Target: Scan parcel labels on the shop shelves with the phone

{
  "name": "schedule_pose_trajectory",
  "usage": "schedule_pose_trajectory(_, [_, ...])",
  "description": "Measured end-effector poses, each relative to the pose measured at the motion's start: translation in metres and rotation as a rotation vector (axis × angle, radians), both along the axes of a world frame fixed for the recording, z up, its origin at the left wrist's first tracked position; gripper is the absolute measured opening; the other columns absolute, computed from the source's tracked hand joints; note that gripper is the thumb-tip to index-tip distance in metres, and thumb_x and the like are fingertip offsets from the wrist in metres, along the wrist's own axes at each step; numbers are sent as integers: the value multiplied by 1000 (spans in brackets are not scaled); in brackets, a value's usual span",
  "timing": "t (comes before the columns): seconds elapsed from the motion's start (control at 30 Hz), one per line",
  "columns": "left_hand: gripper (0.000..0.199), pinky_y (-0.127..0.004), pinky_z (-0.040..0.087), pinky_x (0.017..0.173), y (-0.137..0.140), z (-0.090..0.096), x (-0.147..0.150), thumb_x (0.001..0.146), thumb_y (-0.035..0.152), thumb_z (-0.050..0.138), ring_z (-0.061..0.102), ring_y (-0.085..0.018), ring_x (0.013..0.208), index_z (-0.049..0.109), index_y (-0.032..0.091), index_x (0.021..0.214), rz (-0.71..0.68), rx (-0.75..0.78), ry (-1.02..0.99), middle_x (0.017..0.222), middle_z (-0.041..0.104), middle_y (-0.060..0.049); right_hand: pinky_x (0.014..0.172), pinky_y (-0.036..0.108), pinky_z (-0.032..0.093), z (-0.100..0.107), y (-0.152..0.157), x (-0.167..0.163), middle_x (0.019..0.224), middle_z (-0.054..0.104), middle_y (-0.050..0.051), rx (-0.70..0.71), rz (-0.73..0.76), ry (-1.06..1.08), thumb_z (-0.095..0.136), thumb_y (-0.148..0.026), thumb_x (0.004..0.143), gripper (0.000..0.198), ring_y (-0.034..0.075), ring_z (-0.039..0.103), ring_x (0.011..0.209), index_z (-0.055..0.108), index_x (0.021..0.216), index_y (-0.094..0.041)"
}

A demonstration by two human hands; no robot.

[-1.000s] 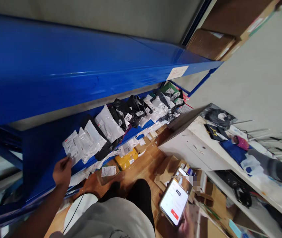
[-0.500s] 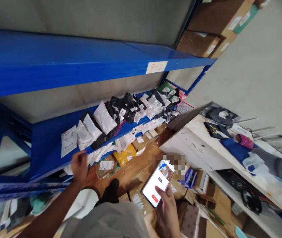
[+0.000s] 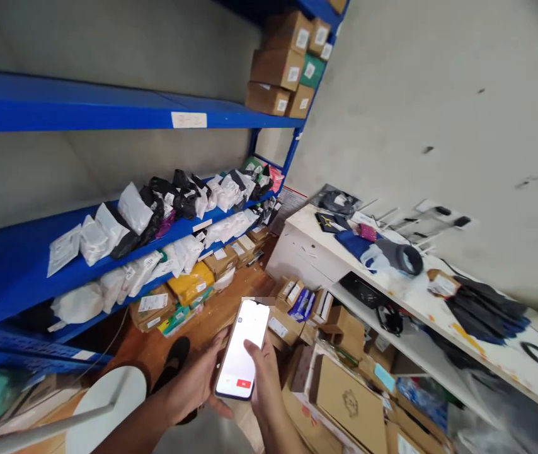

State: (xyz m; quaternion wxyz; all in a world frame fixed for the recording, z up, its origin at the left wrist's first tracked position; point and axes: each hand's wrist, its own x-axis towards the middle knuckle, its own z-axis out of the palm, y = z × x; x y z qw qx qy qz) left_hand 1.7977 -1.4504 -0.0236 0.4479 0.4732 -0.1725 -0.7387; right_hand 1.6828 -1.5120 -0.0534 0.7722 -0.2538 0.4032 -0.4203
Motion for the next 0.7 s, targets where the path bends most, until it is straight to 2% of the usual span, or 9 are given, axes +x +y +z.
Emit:
schedule_pose_trajectory(0.1, [99,-35,57,58,9,-8,-29,66,82,51,58,-33,110,17,37,148,-3,1,-21,139,50,-10,72,32,50,1,11,-25,87,76,1,-37,-12,14,78,-32,62,51,23,67,80,54,106,-22])
schedule_pose_trajectory(0.17, [97,-34,58,56,12,-8,-43,68,79,52,61,-32,106,17,35,148,-6,4,-17,133,56,-10,73,32,50,4,17,-42,90,76,0,-58,-8,-3,74,-32,64,53,22,68,81,52,112,-23])
schedule_pose_trajectory(0.3, [81,-28,55,49,12,3,-61,83,65,47,68,-27,89,15,30,149,9,41,-11,117,66,-11,76,34,50,10,21,-75,100,76,1,-84,53,-65,61,-28,66,55,24,69,85,49,120,-23])
schedule_pose_trajectory(0.4, [71,-27,55,47,7,14,-69,91,47,42,69,-25,83,8,27,150,9,57,-30,108,68,-11,87,37,48,11,19,-95,110,74,2,-120,91,-86,58,-24,62,58,26,66,100,52,120,-21])
schedule_pose_trajectory(0.47, [70,-28,56,47,4,19,-72,91,37,41,69,-25,83,4,29,150,10,41,-40,109,68,-11,92,36,45,11,16,-103,116,72,1,-139,95,-82,58,-21,61,57,26,63,108,55,118,-22])
schedule_pose_trajectory(0.53, [72,-29,56,48,1,20,-75,91,31,40,69,-24,82,-2,31,150,0,24,-38,111,67,-10,90,34,47,11,14,-107,117,71,-2,-150,95,-75,59,-21,63,54,24,63,107,56,117,-24])
schedule_pose_trajectory(0.63, [78,-30,57,49,-1,19,-77,89,30,43,68,-24,82,-7,30,149,-9,25,-76,113,67,-11,87,35,49,11,10,-109,116,72,-3,-172,116,-89,59,-22,66,54,24,64,105,55,120,-25])
schedule_pose_trajectory(0.7, [80,-29,56,49,0,17,-78,89,33,48,68,-24,82,-4,29,150,4,32,-122,113,67,-12,89,36,48,12,9,-109,117,71,-2,-196,136,-112,57,-20,63,59,25,64,106,54,122,-24])
